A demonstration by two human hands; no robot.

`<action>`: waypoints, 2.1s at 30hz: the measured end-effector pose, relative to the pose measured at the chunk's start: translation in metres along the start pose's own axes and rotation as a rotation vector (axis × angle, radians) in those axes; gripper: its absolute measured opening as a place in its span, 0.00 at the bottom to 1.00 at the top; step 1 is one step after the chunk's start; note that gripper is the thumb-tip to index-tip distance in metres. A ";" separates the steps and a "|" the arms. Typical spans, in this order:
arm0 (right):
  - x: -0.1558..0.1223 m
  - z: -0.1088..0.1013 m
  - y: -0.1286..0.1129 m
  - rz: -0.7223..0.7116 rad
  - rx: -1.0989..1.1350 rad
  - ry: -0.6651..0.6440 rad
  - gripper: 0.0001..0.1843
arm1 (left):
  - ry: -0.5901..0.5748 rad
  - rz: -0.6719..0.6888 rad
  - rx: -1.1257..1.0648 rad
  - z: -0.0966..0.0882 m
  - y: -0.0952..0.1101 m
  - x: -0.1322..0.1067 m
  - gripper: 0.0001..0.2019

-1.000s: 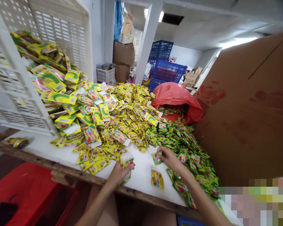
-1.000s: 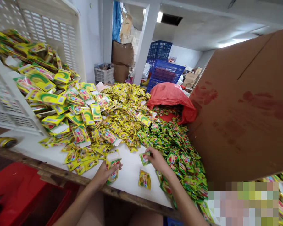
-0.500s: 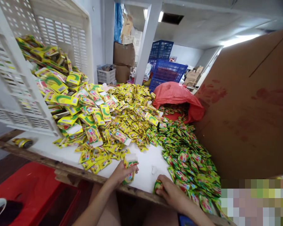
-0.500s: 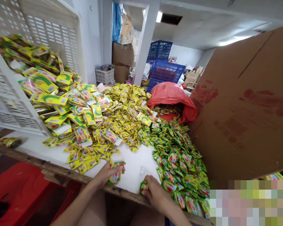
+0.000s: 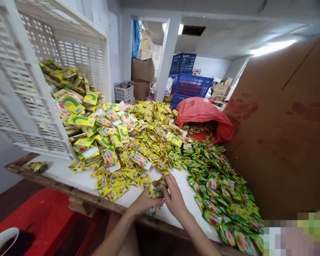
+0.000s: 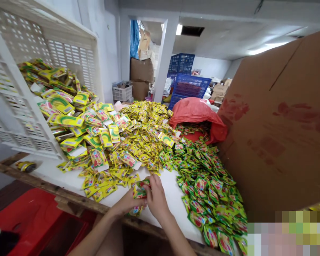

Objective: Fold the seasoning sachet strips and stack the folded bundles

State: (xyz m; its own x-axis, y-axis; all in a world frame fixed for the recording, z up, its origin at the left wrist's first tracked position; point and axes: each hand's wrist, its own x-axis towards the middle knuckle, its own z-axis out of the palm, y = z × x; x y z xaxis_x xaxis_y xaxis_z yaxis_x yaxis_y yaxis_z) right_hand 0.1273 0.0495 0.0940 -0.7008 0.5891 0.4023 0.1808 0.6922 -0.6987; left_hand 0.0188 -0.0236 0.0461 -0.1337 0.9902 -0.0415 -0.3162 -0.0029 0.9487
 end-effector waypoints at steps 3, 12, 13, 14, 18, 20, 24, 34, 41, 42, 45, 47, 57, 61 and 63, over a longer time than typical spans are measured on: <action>-0.002 -0.016 0.001 0.007 -0.048 -0.107 0.08 | -0.051 -0.019 -0.020 -0.002 -0.004 0.001 0.17; 0.004 -0.026 -0.013 0.104 -0.215 -0.149 0.13 | -0.045 -0.036 0.047 0.001 0.003 -0.002 0.13; 0.005 -0.024 -0.015 0.103 -0.241 -0.161 0.12 | -0.044 -0.035 0.044 0.002 0.004 -0.002 0.12; 0.005 -0.022 -0.018 0.090 -0.259 -0.186 0.12 | -0.043 -0.026 0.040 0.002 0.004 -0.002 0.12; 0.007 -0.019 -0.025 0.058 -0.133 -0.257 0.15 | 0.000 0.055 0.019 0.004 0.006 -0.002 0.11; 0.006 -0.020 -0.022 0.111 -0.028 -0.212 0.17 | 0.021 0.078 0.013 0.005 0.006 -0.001 0.13; -0.004 -0.021 -0.011 0.105 -0.138 -0.068 0.07 | 0.061 0.132 0.116 0.009 0.006 0.001 0.12; -0.043 -0.002 0.013 0.188 0.123 0.024 0.10 | 0.111 0.115 0.002 0.011 -0.004 -0.004 0.26; -0.058 0.009 0.029 0.304 0.319 0.248 0.10 | 0.224 0.243 0.104 0.013 -0.003 -0.008 0.22; -0.058 0.007 0.028 0.296 0.299 0.236 0.10 | 0.205 0.233 0.130 0.012 -0.004 -0.008 0.18; -0.054 -0.003 0.026 0.243 0.252 0.131 0.10 | 0.129 0.176 0.186 0.008 -0.007 -0.005 0.08; -0.050 -0.007 0.025 0.192 0.224 0.083 0.11 | 0.131 0.162 0.208 0.007 -0.010 -0.004 0.07; -0.039 -0.008 0.014 0.115 0.258 0.086 0.11 | 0.202 0.279 0.311 0.013 0.007 -0.013 0.07; -0.043 -0.011 0.005 0.126 0.218 0.088 0.11 | 0.226 0.276 0.346 0.013 0.010 -0.016 0.08; -0.042 -0.010 0.005 0.143 0.188 0.113 0.11 | 0.252 0.262 0.349 0.015 0.010 -0.015 0.08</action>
State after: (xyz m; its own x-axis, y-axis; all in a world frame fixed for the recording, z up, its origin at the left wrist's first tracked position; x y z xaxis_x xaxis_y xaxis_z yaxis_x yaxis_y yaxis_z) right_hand 0.1649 0.0326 0.0792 -0.5938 0.7256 0.3477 0.1335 0.5151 -0.8467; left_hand 0.0314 -0.0368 0.0612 -0.4031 0.8975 0.1789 0.0859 -0.1575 0.9838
